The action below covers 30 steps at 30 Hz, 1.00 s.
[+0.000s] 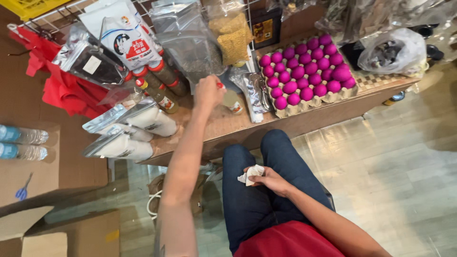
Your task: The person organizes various packaged dry goods on a low shelf and on their lap, including white powder in bags, grain-filled bags, and bottles, by picking them up and repositioning them.
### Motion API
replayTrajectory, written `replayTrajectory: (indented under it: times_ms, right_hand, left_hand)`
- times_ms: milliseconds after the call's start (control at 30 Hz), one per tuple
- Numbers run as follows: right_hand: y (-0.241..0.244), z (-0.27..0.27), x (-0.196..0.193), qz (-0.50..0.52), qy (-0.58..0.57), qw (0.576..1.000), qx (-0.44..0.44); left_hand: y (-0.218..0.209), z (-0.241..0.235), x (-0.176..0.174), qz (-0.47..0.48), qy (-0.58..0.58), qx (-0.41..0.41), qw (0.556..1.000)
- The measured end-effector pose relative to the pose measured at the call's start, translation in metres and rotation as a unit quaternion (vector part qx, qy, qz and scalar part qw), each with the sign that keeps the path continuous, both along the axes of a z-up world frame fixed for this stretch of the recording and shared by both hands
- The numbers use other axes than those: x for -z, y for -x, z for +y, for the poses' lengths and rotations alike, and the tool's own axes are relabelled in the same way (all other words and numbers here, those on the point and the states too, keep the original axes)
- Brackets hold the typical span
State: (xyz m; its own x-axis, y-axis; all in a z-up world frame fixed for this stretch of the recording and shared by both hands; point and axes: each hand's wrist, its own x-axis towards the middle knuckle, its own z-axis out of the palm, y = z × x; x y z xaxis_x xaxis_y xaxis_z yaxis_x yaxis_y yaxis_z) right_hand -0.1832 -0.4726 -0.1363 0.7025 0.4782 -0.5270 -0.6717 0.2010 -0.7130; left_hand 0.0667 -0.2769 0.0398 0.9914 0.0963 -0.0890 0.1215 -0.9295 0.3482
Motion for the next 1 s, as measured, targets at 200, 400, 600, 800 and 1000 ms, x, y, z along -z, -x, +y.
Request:
replayTrajectory:
  times_ms: [200, 400, 600, 800, 1000]
  right_hand:
    - [0.0, -0.001, -0.006, -0.005, 0.0, 1.0, 0.002]
    - [-0.002, -0.001, 0.002, 0.001, 0.0, 1.0, -0.012]
    - [0.001, -0.001, 0.011, 0.019, 0.009, 1.0, -0.023]
    - [-0.003, -0.001, 0.014, 0.034, 0.013, 0.999, -0.013]
    - [-0.002, 0.001, 0.006, 0.038, 0.014, 0.999, -0.01]
  left_hand:
    - [-0.012, -0.047, 0.009, 0.017, 0.011, 0.03, 0.999]
    - [-0.009, -0.026, -0.011, 0.036, 0.01, 0.024, 0.999]
    - [-0.017, 0.08, -0.059, 0.038, -0.074, -0.116, 0.99]
    - [-0.023, 0.126, -0.062, -0.076, -0.292, -0.26, 0.917]
    - [-0.035, 0.135, -0.048, -0.013, -0.279, -0.266, 0.923]
